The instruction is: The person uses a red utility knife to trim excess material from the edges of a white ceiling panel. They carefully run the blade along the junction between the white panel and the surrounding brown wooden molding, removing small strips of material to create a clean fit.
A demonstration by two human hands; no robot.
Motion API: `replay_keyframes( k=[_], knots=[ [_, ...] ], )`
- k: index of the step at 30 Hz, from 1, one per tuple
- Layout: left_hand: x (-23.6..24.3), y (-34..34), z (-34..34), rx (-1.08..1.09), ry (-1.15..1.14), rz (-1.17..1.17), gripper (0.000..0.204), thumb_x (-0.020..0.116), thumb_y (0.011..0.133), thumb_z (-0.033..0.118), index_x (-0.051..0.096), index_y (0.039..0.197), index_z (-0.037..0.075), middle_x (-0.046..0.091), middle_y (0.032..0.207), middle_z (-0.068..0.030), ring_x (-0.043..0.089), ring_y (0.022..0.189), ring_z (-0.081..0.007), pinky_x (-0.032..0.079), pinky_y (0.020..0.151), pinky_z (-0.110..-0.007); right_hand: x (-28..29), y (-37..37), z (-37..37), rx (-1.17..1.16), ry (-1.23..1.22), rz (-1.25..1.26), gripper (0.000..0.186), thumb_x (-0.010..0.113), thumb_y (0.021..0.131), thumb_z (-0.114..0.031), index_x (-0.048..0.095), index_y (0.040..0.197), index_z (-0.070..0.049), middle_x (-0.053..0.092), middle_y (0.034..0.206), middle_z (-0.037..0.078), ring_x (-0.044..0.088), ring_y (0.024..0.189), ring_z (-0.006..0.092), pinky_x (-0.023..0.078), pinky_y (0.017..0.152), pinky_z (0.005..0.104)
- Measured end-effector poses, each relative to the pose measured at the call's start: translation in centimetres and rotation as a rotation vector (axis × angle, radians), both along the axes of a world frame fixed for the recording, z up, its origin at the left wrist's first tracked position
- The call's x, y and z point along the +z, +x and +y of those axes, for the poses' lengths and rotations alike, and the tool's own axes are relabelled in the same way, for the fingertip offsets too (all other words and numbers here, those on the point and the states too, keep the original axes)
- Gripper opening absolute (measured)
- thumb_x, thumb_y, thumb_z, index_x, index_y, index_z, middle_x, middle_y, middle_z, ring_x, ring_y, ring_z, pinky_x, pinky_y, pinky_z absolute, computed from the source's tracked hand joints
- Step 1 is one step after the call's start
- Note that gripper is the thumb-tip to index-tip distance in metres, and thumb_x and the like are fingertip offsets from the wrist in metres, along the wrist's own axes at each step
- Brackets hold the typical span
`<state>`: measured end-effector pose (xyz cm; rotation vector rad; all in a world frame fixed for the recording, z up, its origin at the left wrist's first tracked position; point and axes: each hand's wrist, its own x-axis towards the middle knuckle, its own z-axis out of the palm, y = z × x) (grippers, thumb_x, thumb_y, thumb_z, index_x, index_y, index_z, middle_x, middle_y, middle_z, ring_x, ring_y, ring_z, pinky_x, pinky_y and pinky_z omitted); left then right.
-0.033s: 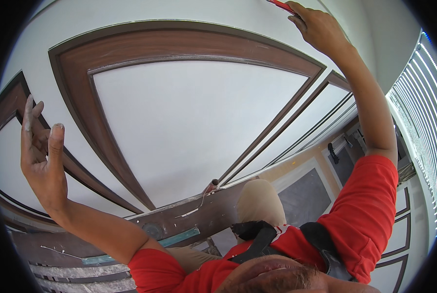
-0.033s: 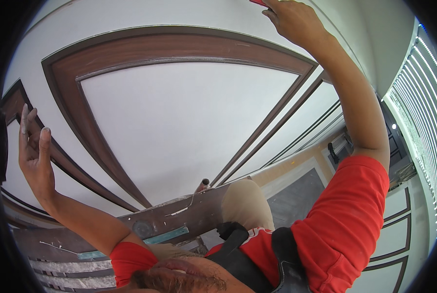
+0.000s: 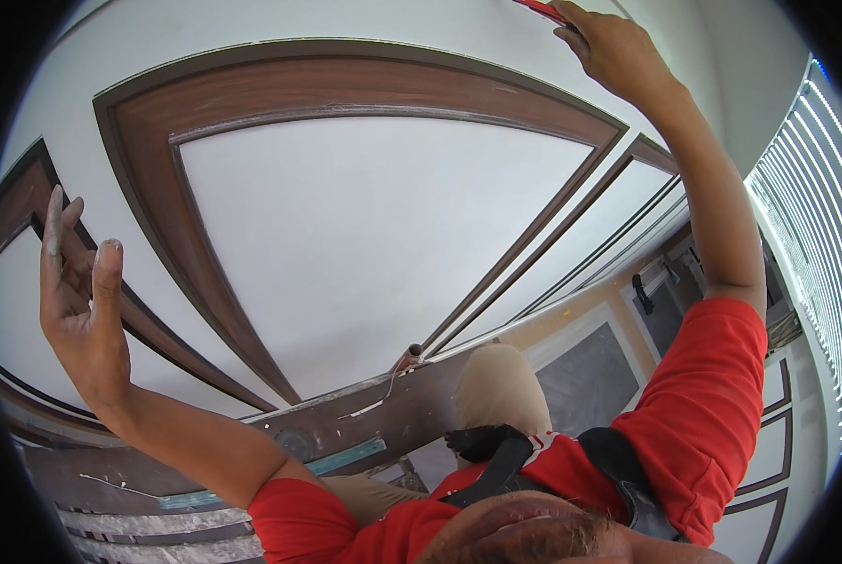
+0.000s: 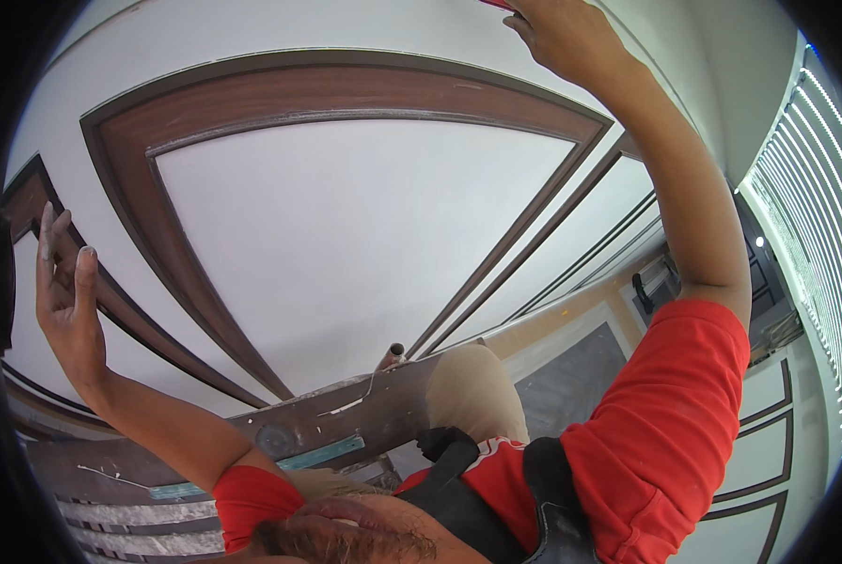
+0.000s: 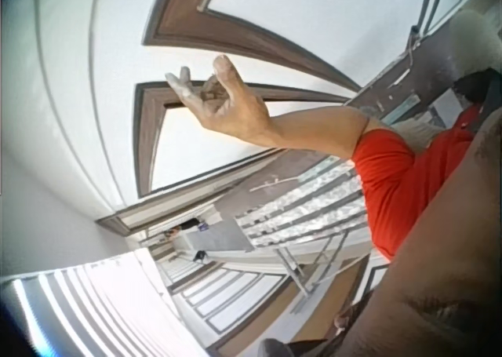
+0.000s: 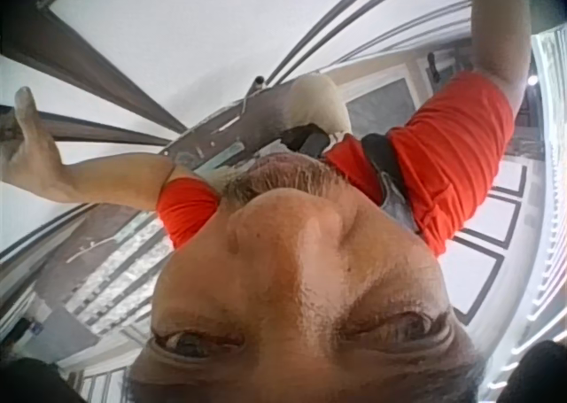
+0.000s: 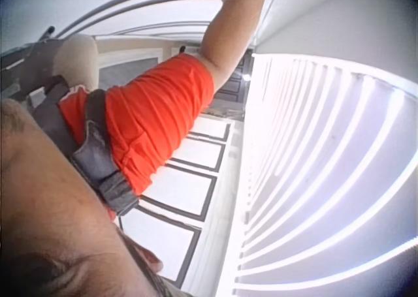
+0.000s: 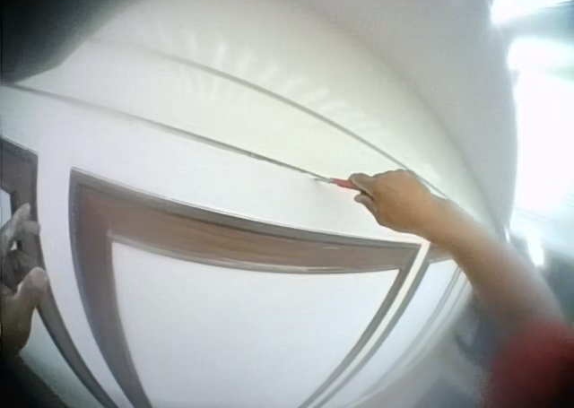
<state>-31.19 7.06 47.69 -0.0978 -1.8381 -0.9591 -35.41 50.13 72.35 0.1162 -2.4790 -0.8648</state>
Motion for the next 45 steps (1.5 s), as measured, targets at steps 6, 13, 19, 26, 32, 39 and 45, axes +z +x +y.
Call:
replay_keyframes(
  k=[6,13,19,26,32,39,45],
  knots=[
    [-0.1,0.5,-1.2,-0.025,0.002,-0.077,0.062,0.077,0.093,0.033,0.057,0.148,0.012,0.066,0.136,-0.0111,0.067,0.109,-0.0159,0.054,0.094,-0.031,2.1,2.1,-1.9,-0.041,-0.028,0.115,0.034,0.054,0.105,-0.024,0.059,0.130,-0.002,0.073,0.100,0.021,0.071,0.089,0.0366,0.056,0.080,0.0468],
    [0.4,0.7,-0.7,-0.070,0.023,-0.013,0.057,0.074,0.096,0.027,0.056,0.148,0.010,0.063,0.140,-0.0150,0.062,0.128,-0.0224,0.051,0.104,-0.036,0.4,-0.4,-0.6,0.130,-0.047,0.025,0.041,0.050,0.107,-0.023,0.050,0.142,-0.002,0.070,0.116,0.022,0.070,0.100,0.0392,0.055,0.089,0.0486],
    [1.3,1.3,0.4,-0.080,0.042,-0.019,0.058,0.074,0.096,0.027,0.056,0.148,0.009,0.062,0.141,-0.0166,0.061,0.128,-0.0232,0.050,0.106,-0.038,-0.1,-1.0,-0.4,0.176,-0.061,0.015,0.047,0.048,0.108,-0.027,0.046,0.150,-0.006,0.069,0.123,0.022,0.068,0.108,0.0385,0.054,0.095,0.0485],
    [1.7,1.2,1.7,-0.111,0.058,0.021,0.061,0.077,0.093,0.025,0.055,0.148,0.009,0.064,0.138,-0.0152,0.065,0.110,-0.0145,0.054,0.096,-0.033,-0.9,-2.2,1.2,0.152,-0.108,0.006,0.048,0.047,0.108,-0.030,0.044,0.151,-0.008,0.067,0.128,0.022,0.068,0.107,0.0405,0.054,0.094,0.0501],
    [2.3,0.8,3.4,-0.154,0.021,0.019,0.067,0.082,0.089,0.026,0.056,0.148,0.008,0.065,0.135,-0.0133,0.058,0.082,-0.0062,0.054,0.079,-0.024,-1.5,-1.9,-2.2,0.276,-0.125,-0.023,0.048,0.046,0.109,-0.030,0.043,0.152,-0.010,0.068,0.123,0.023,0.069,0.102,0.0398,0.055,0.090,0.0506],
    [2.3,0.3,4.1,-0.140,0.009,0.033,0.069,0.085,0.086,0.028,0.058,0.146,0.008,0.066,0.134,-0.0130,0.058,0.078,-0.0063,0.053,0.075,-0.022,-1.4,-3.8,-3.0,0.238,-0.149,-0.032,0.047,0.046,0.109,-0.029,0.043,0.152,-0.009,0.068,0.121,0.023,0.069,0.100,0.0385,0.056,0.089,0.0493],
    [2.1,0.2,3.8,-0.128,0.011,0.011,0.070,0.085,0.085,0.030,0.059,0.146,0.008,0.067,0.133,-0.0133,0.060,0.080,-0.0062,0.054,0.074,-0.023,-1.6,-2.2,-3.9,0.325,-0.139,-0.031,0.046,0.047,0.109,-0.028,0.045,0.150,-0.007,0.069,0.118,0.023,0.069,0.100,0.0382,0.056,0.090,0.0488]
  ],
)
